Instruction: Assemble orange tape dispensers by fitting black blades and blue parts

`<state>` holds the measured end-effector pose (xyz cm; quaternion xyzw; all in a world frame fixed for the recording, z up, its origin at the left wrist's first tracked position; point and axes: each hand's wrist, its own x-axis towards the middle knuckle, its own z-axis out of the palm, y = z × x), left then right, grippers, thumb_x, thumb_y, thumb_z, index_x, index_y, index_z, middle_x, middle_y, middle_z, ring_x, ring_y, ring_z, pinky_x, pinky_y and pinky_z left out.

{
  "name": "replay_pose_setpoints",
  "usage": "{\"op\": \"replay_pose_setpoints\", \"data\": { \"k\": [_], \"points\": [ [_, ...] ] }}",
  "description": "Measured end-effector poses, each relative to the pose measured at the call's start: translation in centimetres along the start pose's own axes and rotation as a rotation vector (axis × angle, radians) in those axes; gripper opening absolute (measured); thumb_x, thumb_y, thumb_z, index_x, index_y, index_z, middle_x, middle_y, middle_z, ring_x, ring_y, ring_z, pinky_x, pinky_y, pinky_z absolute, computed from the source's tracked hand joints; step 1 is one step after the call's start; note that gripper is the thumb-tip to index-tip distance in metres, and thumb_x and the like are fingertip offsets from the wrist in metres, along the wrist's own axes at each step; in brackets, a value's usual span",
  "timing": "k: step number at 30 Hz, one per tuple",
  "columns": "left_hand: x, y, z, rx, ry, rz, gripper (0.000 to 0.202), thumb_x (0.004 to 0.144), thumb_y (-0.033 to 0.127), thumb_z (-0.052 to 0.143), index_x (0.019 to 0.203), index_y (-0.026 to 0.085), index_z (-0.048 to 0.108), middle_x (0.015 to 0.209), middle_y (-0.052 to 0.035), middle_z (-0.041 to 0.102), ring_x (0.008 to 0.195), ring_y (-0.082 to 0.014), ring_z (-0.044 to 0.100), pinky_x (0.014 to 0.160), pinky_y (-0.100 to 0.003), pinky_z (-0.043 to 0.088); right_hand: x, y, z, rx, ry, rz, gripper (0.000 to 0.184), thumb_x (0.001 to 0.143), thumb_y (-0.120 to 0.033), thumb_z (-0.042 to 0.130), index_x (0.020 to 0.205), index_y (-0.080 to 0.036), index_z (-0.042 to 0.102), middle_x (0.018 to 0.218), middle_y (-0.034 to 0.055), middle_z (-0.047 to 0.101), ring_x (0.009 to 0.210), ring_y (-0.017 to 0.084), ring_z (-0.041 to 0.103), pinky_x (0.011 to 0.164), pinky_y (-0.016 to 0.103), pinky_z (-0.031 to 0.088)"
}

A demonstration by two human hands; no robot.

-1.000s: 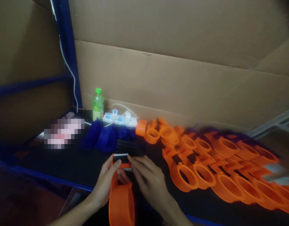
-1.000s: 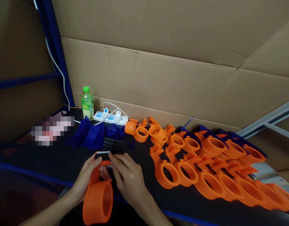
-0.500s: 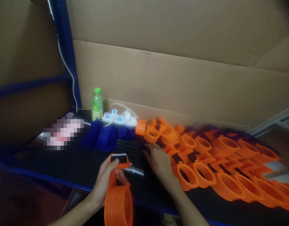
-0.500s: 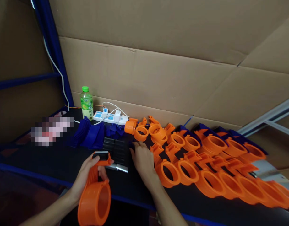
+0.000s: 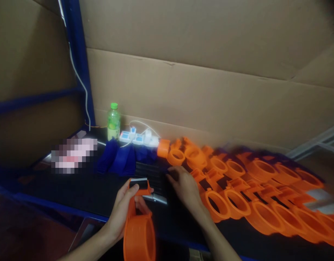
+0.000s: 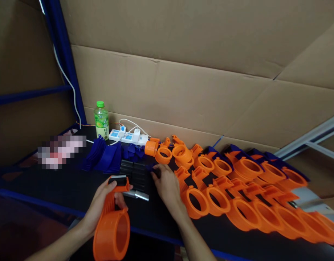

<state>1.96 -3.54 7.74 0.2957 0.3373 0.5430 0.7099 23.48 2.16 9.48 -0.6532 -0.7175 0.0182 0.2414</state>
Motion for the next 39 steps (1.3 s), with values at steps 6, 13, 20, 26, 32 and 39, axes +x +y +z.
{"op": "replay_pose_setpoints", "data": {
  "k": [6, 13, 20, 26, 32, 39],
  "points": [
    [0.2, -0.2, -0.1, -0.044, 0.008, -0.021, 0.03, 0.091, 0.038, 0.062, 0.103, 0.011, 0.065, 0.074, -0.0109, 0.076, 0.05, -0.0142, 0.065, 0.055, -0.024, 0.052, -2.6, -3.2, -0.9, 0.199, 0.058, -0.111, 0.016, 0.093, -0.022, 0.054, 0.106, -0.019, 0.063, 0.098, 0.0038, 0.073, 0.085, 0.018, 0.071, 0.075, 0.029, 0.054],
    [0.5, -0.7, -0.1, -0.175, 0.083, -0.01, 0.035, 0.079, 0.037, 0.076, 0.103, 0.014, 0.064, 0.06, -0.0011, 0.07, 0.046, -0.0138, 0.063, 0.051, -0.024, 0.051, -5.0, -6.4, -0.6, 0.234, 0.158, -0.333, 0.014, 0.095, -0.016, 0.051, 0.104, -0.019, 0.062, 0.106, 0.0074, 0.07, 0.095, 0.018, 0.069, 0.078, 0.029, 0.056],
    [0.5, -0.5, -0.1, -0.223, 0.133, -0.006, 0.032, 0.077, 0.033, 0.078, 0.099, 0.016, 0.063, 0.066, -0.0016, 0.072, 0.048, -0.014, 0.064, 0.052, -0.024, 0.052, -6.0, -6.4, 0.2, 0.2, 0.177, -0.473, 0.015, 0.096, -0.017, 0.054, 0.108, -0.02, 0.063, 0.112, 0.0077, 0.068, 0.102, 0.017, 0.067, 0.077, 0.027, 0.057],
    [0.4, -0.6, -0.5, -0.231, 0.135, -0.027, 0.033, 0.076, 0.035, 0.078, 0.098, 0.016, 0.062, 0.059, 0.0002, 0.069, 0.046, -0.0143, 0.063, 0.05, -0.025, 0.051, -6.0, -6.4, -0.1, 0.322, 0.168, -0.475, 0.017, 0.095, -0.015, 0.056, 0.109, -0.021, 0.065, 0.107, 0.0067, 0.069, 0.098, 0.016, 0.068, 0.078, 0.025, 0.057],
    [0.5, -1.0, -0.9, -0.135, 0.047, -0.05, 0.032, 0.083, 0.04, 0.07, 0.101, 0.016, 0.059, 0.051, -0.0013, 0.067, 0.044, -0.0166, 0.062, 0.049, -0.027, 0.051, -5.0, -6.4, -1.8, 0.574, 0.053, -0.431, 0.028, 0.092, -0.014, 0.061, 0.117, -0.023, 0.069, 0.106, 0.0062, 0.069, 0.096, 0.015, 0.067, 0.081, 0.026, 0.059],
    [0.0, -0.7, -0.4, -0.164, 0.033, -0.109, 0.037, 0.083, 0.04, 0.069, 0.109, 0.016, 0.057, 0.053, -0.0003, 0.068, 0.044, -0.0176, 0.064, 0.052, -0.029, 0.055, -4.6, -5.7, -1.9, 0.631, 0.013, -0.422, 0.019, 0.09, -0.017, 0.065, 0.104, -0.025, 0.076, 0.118, 0.0075, 0.069, 0.106, 0.019, 0.069, 0.088, 0.032, 0.061]
  ]
}}
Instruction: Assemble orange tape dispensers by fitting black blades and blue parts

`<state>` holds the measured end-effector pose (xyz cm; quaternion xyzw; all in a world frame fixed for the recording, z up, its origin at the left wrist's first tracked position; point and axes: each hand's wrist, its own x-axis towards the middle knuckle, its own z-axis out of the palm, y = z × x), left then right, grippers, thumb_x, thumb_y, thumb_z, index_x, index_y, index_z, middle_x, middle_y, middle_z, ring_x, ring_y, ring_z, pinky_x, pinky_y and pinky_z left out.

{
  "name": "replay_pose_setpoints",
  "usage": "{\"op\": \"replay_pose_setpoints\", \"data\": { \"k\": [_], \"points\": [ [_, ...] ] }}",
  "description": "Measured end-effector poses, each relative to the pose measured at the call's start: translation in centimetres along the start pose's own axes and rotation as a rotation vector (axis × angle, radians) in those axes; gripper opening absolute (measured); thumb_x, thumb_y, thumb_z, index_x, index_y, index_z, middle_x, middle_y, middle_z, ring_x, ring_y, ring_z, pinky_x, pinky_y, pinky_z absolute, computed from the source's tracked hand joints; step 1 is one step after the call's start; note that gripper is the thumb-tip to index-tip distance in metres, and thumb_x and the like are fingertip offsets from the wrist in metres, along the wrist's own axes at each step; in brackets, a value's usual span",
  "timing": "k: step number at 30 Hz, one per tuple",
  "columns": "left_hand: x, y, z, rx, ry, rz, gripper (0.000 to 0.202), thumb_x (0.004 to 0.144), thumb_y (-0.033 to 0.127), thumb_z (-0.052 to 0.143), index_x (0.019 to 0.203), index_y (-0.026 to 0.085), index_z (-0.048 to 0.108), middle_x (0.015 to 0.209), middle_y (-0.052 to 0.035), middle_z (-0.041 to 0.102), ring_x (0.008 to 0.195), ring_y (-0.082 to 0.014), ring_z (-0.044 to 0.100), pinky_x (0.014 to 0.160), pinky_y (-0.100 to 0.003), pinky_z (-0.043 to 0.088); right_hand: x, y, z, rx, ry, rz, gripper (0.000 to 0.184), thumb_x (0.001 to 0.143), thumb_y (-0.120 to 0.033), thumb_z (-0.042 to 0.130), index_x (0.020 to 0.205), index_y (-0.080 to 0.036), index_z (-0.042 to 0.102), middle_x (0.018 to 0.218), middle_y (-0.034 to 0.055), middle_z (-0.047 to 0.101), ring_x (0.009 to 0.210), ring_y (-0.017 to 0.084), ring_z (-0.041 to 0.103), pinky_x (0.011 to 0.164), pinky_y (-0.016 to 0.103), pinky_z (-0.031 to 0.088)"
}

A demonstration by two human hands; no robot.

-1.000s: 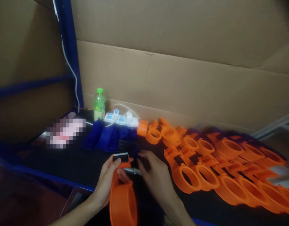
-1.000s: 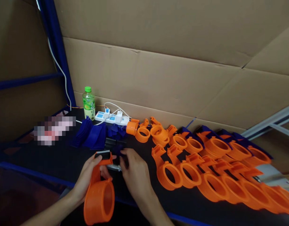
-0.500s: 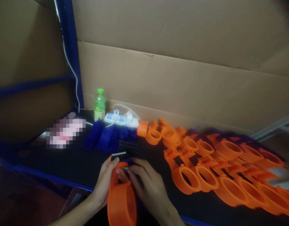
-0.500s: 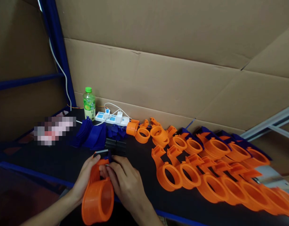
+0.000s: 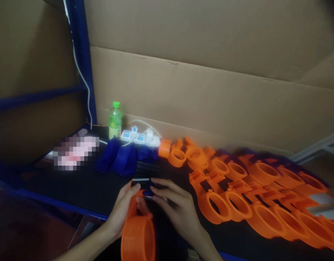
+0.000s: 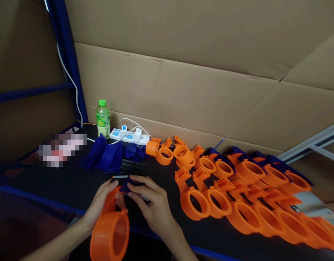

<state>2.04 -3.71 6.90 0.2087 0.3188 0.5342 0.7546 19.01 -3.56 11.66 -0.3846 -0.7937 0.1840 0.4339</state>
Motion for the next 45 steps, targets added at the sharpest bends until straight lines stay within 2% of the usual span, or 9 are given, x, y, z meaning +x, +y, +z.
{"op": "replay_pose_setpoints", "data": {
  "k": [4, 9, 13, 21, 27, 31, 38, 45],
  "points": [
    [-0.4, 0.3, 0.3, -0.011, 0.033, -0.032, 0.038, 0.082, 0.04, 0.069, 0.109, 0.016, 0.057, 0.053, -0.0003, 0.068, 0.046, -0.0184, 0.065, 0.052, -0.029, 0.056, -0.4, 0.2, 0.8, 0.047, 0.086, -0.023, 0.017, 0.087, -0.016, 0.069, 0.1, -0.023, 0.077, 0.11, 0.0074, 0.073, 0.098, 0.02, 0.071, 0.084, 0.034, 0.062],
    [-0.3, 0.4, 0.4, -0.025, 0.04, -0.062, 0.037, 0.084, 0.04, 0.068, 0.11, 0.015, 0.057, 0.054, -0.002, 0.068, 0.046, -0.0198, 0.066, 0.05, -0.028, 0.054, -1.0, 0.3, 2.0, 0.022, 0.203, -0.038, 0.02, 0.086, -0.009, 0.068, 0.099, -0.022, 0.077, 0.102, 0.0061, 0.076, 0.096, 0.021, 0.072, 0.084, 0.036, 0.061],
    [0.0, 0.2, 0.1, -0.046, 0.043, -0.054, 0.03, 0.085, 0.039, 0.067, 0.104, 0.017, 0.056, 0.055, -0.0016, 0.068, 0.046, -0.0191, 0.065, 0.053, -0.03, 0.055, -1.0, 0.3, 2.5, -0.017, 0.255, -0.073, 0.021, 0.085, -0.008, 0.068, 0.098, -0.021, 0.076, 0.099, 0.0059, 0.076, 0.096, 0.021, 0.072, 0.084, 0.036, 0.061],
    [0.4, -0.1, -0.7, -0.02, 0.011, -0.096, 0.028, 0.085, 0.041, 0.066, 0.1, 0.019, 0.056, 0.055, -0.0001, 0.067, 0.045, -0.0191, 0.066, 0.05, -0.029, 0.054, -0.8, 0.6, 2.4, -0.025, 0.216, -0.136, 0.021, 0.084, -0.005, 0.068, 0.096, -0.02, 0.076, 0.099, 0.0059, 0.076, 0.1, 0.021, 0.071, 0.087, 0.037, 0.061],
    [0.6, -0.4, -0.8, 0.002, -0.033, -0.086, 0.025, 0.087, 0.041, 0.064, 0.097, 0.02, 0.056, 0.055, 0.0007, 0.067, 0.046, -0.0186, 0.066, 0.049, -0.027, 0.052, -1.4, 1.0, 2.4, -0.197, 0.185, -0.247, 0.025, 0.085, -0.003, 0.067, 0.103, -0.018, 0.073, 0.105, 0.0082, 0.074, 0.106, 0.021, 0.068, 0.087, 0.035, 0.062],
    [0.7, -0.3, -0.7, 0.04, -0.075, -0.111, 0.027, 0.089, 0.043, 0.06, 0.099, 0.019, 0.056, 0.051, -0.0025, 0.068, 0.045, -0.0201, 0.066, 0.044, -0.023, 0.047, -1.9, 1.1, 2.6, -0.312, 0.195, -0.296, 0.029, 0.085, -0.001, 0.067, 0.11, -0.016, 0.071, 0.108, 0.0092, 0.072, 0.111, 0.021, 0.066, 0.087, 0.033, 0.062],
    [0.4, 0.3, -0.2, 0.049, -0.07, -0.196, 0.037, 0.092, 0.048, 0.052, 0.097, 0.012, 0.058, 0.048, -0.0078, 0.067, 0.04, -0.0201, 0.064, 0.042, -0.023, 0.045, -2.3, 0.6, 3.0, -0.259, 0.158, -0.244, 0.037, 0.086, 0.0, 0.064, 0.118, -0.017, 0.067, 0.116, 0.0091, 0.07, 0.116, 0.021, 0.063, 0.092, 0.036, 0.061],
    [0.1, -0.6, -1.0, 0.001, -0.109, -0.135, 0.031, 0.089, 0.041, 0.062, 0.107, 0.016, 0.058, 0.056, -0.0049, 0.071, 0.043, -0.0208, 0.066, 0.046, -0.027, 0.05, -2.9, -0.2, 2.8, -0.138, 0.142, -0.208, 0.05, 0.086, 0.002, 0.061, 0.129, -0.021, 0.062, 0.115, 0.0078, 0.071, 0.115, 0.022, 0.064, 0.087, 0.036, 0.062]
  ]
}}
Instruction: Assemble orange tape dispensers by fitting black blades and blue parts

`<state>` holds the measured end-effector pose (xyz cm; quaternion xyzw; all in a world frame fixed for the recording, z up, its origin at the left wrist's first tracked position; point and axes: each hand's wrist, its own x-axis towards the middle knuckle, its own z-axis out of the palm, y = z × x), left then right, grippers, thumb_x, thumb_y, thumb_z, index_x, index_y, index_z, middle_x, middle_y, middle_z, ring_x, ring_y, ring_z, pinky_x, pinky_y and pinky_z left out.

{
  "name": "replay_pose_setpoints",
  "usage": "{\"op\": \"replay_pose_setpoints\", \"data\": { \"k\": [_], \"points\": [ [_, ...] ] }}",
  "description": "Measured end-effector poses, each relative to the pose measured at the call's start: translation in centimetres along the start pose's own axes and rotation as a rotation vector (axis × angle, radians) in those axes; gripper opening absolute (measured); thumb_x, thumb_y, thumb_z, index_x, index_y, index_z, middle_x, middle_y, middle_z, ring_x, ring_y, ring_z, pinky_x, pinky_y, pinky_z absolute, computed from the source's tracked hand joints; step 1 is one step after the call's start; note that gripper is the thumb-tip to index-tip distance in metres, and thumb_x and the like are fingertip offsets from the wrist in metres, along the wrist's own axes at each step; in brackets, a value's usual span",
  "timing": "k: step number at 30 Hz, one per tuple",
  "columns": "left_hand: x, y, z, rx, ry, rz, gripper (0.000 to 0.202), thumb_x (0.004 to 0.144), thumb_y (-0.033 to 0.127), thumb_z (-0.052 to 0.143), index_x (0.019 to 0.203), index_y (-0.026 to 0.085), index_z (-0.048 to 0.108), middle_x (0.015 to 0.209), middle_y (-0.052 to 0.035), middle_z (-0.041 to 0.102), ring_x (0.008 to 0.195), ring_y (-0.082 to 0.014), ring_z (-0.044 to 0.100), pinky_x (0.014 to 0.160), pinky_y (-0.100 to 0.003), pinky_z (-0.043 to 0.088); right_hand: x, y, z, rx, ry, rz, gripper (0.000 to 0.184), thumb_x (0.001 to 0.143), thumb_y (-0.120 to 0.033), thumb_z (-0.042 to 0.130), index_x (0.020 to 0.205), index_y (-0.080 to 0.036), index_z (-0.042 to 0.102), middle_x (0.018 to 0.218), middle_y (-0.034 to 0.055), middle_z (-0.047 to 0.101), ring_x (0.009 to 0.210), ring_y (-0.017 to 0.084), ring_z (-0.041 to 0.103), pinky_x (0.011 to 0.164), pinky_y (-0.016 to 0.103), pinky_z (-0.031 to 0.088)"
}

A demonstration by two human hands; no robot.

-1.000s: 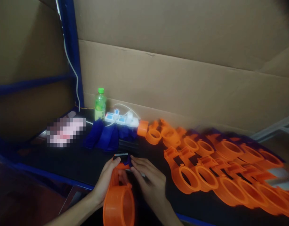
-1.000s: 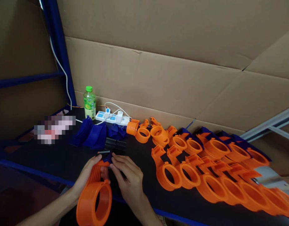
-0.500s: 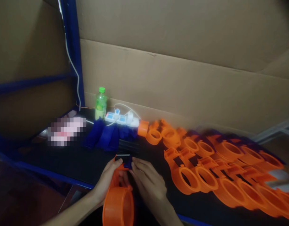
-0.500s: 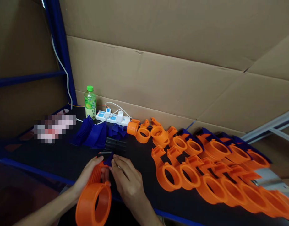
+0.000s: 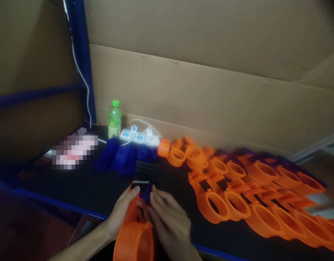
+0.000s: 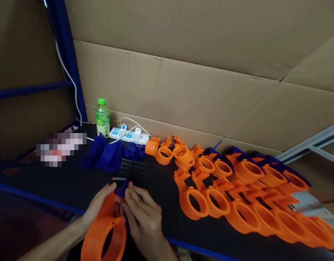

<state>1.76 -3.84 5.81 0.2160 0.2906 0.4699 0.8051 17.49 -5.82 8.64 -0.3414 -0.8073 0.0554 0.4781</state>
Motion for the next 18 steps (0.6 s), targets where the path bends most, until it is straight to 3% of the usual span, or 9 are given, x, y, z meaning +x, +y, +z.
{"op": "replay_pose_setpoints", "data": {
  "k": [4, 8, 10, 12, 14, 18],
  "points": [
    [0.2, -0.3, -0.2, -0.052, -0.069, -0.044, 0.034, 0.088, 0.036, 0.064, 0.116, 0.016, 0.06, 0.059, -0.005, 0.072, 0.048, -0.0215, 0.068, 0.049, -0.027, 0.051, 0.2, -0.1, -1.0, 0.002, 0.017, 0.011, 0.041, 0.084, 0.0, 0.065, 0.117, -0.023, 0.068, 0.116, 0.0077, 0.071, 0.112, 0.021, 0.065, 0.087, 0.035, 0.061],
    [0.3, 0.1, -0.7, -0.07, -0.262, -0.125, 0.043, 0.089, 0.042, 0.061, 0.115, 0.009, 0.066, 0.067, -0.0112, 0.075, 0.051, -0.024, 0.07, 0.051, -0.029, 0.05, 1.0, -0.1, -1.5, 0.068, -0.011, 0.103, 0.034, 0.083, -0.006, 0.069, 0.111, -0.023, 0.066, 0.134, 0.0091, 0.06, 0.119, 0.021, 0.061, 0.094, 0.035, 0.057],
    [0.1, 0.4, -0.8, -0.08, -0.337, -0.198, 0.048, 0.09, 0.048, 0.057, 0.111, 0.006, 0.069, 0.074, -0.0148, 0.077, 0.057, -0.0249, 0.072, 0.054, -0.03, 0.051, 1.5, -0.1, -1.3, 0.145, -0.056, 0.167, 0.037, 0.083, -0.008, 0.07, 0.115, -0.024, 0.061, 0.132, 0.0081, 0.061, 0.118, 0.02, 0.062, 0.096, 0.034, 0.056],
    [-0.1, 0.6, -0.7, -0.093, -0.323, -0.208, 0.047, 0.091, 0.048, 0.055, 0.11, 0.007, 0.07, 0.085, -0.0161, 0.077, 0.066, -0.0259, 0.073, 0.056, -0.03, 0.051, 2.0, 0.0, -1.3, 0.2, -0.084, 0.206, 0.039, 0.083, -0.011, 0.071, 0.116, -0.025, 0.057, 0.125, 0.006, 0.065, 0.114, 0.019, 0.065, 0.095, 0.032, 0.056],
    [-0.3, 0.8, -0.1, -0.1, -0.245, -0.122, 0.038, 0.093, 0.042, 0.055, 0.113, 0.012, 0.068, 0.097, -0.014, 0.077, 0.076, -0.0259, 0.074, 0.058, -0.029, 0.052, 2.5, 0.2, -1.5, 0.19, -0.084, 0.214, 0.037, 0.083, -0.013, 0.072, 0.114, -0.025, 0.056, 0.119, 0.0045, 0.067, 0.11, 0.018, 0.066, 0.092, 0.03, 0.057],
    [-0.4, 1.0, 1.0, -0.049, -0.147, 0.09, 0.03, 0.09, 0.023, 0.065, 0.12, 0.025, 0.061, 0.117, -0.0056, 0.07, 0.095, -0.02, 0.07, 0.081, -0.028, 0.051, 3.7, 0.2, -2.9, -0.027, -0.13, 0.206, 0.036, 0.084, -0.019, 0.071, 0.117, -0.025, 0.058, 0.112, 0.0037, 0.068, 0.101, 0.018, 0.067, 0.087, 0.031, 0.057]
  ]
}}
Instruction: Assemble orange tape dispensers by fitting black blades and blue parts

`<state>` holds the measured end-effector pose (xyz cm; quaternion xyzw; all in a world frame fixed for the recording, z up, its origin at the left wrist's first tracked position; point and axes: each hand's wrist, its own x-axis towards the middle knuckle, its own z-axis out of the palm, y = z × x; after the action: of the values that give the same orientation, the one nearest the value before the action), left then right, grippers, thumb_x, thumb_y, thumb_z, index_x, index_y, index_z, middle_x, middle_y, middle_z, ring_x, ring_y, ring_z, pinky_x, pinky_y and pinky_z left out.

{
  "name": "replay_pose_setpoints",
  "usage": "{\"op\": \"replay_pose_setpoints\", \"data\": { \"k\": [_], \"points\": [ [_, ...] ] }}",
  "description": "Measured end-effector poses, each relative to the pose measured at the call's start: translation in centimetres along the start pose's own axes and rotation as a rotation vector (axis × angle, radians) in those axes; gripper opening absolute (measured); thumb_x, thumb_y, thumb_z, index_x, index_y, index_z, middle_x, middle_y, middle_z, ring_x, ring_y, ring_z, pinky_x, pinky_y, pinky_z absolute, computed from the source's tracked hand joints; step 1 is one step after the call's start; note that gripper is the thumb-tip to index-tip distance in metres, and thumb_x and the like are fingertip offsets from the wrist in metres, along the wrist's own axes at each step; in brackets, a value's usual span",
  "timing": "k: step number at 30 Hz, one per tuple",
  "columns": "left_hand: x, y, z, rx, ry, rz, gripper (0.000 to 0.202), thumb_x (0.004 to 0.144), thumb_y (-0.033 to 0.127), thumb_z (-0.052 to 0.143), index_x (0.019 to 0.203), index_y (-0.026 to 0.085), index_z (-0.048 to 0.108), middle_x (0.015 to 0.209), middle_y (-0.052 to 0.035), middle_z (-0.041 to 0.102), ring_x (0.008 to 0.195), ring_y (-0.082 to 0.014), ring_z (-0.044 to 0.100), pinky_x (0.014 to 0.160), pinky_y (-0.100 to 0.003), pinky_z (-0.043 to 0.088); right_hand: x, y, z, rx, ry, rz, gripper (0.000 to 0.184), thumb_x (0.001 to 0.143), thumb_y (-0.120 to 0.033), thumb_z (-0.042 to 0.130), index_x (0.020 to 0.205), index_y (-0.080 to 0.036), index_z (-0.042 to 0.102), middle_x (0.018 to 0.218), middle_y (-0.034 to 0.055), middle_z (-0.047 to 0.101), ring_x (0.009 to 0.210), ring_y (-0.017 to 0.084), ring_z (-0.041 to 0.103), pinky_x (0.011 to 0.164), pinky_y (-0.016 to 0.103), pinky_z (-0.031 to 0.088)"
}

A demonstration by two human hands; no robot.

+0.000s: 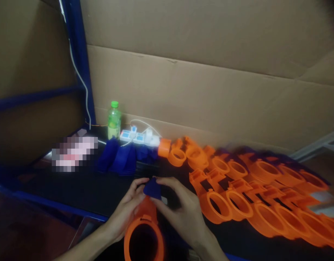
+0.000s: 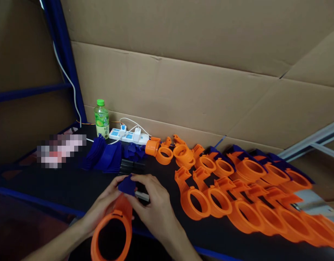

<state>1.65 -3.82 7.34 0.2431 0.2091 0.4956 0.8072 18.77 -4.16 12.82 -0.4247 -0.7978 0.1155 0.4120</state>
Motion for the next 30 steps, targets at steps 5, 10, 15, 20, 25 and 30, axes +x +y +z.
{"op": "replay_pose_setpoints", "data": {
  "k": [5, 10, 15, 20, 25, 30],
  "points": [
    [-0.2, 0.1, 0.3, -0.015, 0.011, -0.028, 0.028, 0.095, 0.037, 0.059, 0.121, 0.025, 0.058, 0.092, -0.0031, 0.072, 0.085, -0.0168, 0.07, 0.078, -0.026, 0.05, 1.5, -1.2, -1.3, -0.282, -0.154, 0.066, 0.053, 0.085, -0.026, 0.072, 0.134, -0.026, 0.052, 0.115, 0.0065, 0.066, 0.102, 0.023, 0.065, 0.088, 0.039, 0.055],
    [-0.1, 0.0, -0.1, -0.032, 0.175, -0.023, 0.046, 0.084, 0.031, 0.074, 0.126, 0.029, 0.055, 0.081, 0.0028, 0.071, 0.074, -0.0132, 0.071, 0.078, -0.024, 0.051, 4.3, -2.8, -1.1, -0.26, -0.33, 0.072, 0.055, 0.087, -0.046, 0.069, 0.137, -0.029, 0.052, 0.116, 0.003, 0.068, 0.104, 0.02, 0.066, 0.086, 0.031, 0.053],
    [0.2, 0.1, -0.1, -0.136, 0.269, -0.067, 0.068, 0.085, 0.034, 0.073, 0.143, 0.029, 0.037, 0.071, 0.0029, 0.069, 0.066, -0.0188, 0.072, 0.07, -0.031, 0.055, 9.5, -2.1, 1.0, -0.42, -0.34, 0.19, 0.043, 0.103, -0.05, 0.037, 0.105, -0.022, 0.069, 0.09, 0.0021, 0.073, 0.08, 0.014, 0.068, 0.067, 0.023, 0.047],
    [0.2, 0.4, -0.1, -0.174, 0.152, -0.008, 0.05, 0.086, 0.032, 0.071, 0.129, 0.029, 0.046, 0.066, 0.0021, 0.07, 0.064, -0.0238, 0.074, 0.065, -0.033, 0.056, 14.5, 0.2, 4.6, -0.595, -0.482, 0.206, 0.036, 0.097, -0.048, 0.054, 0.09, -0.017, 0.072, 0.094, 0.0083, 0.073, 0.084, 0.018, 0.068, 0.07, 0.025, 0.047],
    [-0.1, 0.6, 0.0, -0.201, 0.16, 0.019, 0.046, 0.088, 0.031, 0.068, 0.128, 0.031, 0.045, 0.068, 0.0023, 0.073, 0.068, -0.0248, 0.075, 0.066, -0.034, 0.056, 16.4, 0.7, 7.8, -0.685, -0.555, 0.205, 0.031, 0.094, -0.04, 0.061, 0.106, -0.012, 0.068, 0.107, 0.012, 0.07, 0.102, 0.022, 0.065, 0.088, 0.034, 0.051],
    [0.3, 0.3, -0.4, -0.217, 0.139, 0.006, 0.05, 0.084, 0.034, 0.072, 0.126, 0.033, 0.044, 0.068, 0.0026, 0.072, 0.067, -0.0248, 0.075, 0.065, -0.034, 0.055, 16.3, 0.5, 9.4, -0.736, -0.614, 0.213, 0.032, 0.096, -0.036, 0.059, 0.118, -0.013, 0.06, 0.118, 0.0083, 0.062, 0.104, 0.019, 0.063, 0.091, 0.041, 0.054]
  ]
}}
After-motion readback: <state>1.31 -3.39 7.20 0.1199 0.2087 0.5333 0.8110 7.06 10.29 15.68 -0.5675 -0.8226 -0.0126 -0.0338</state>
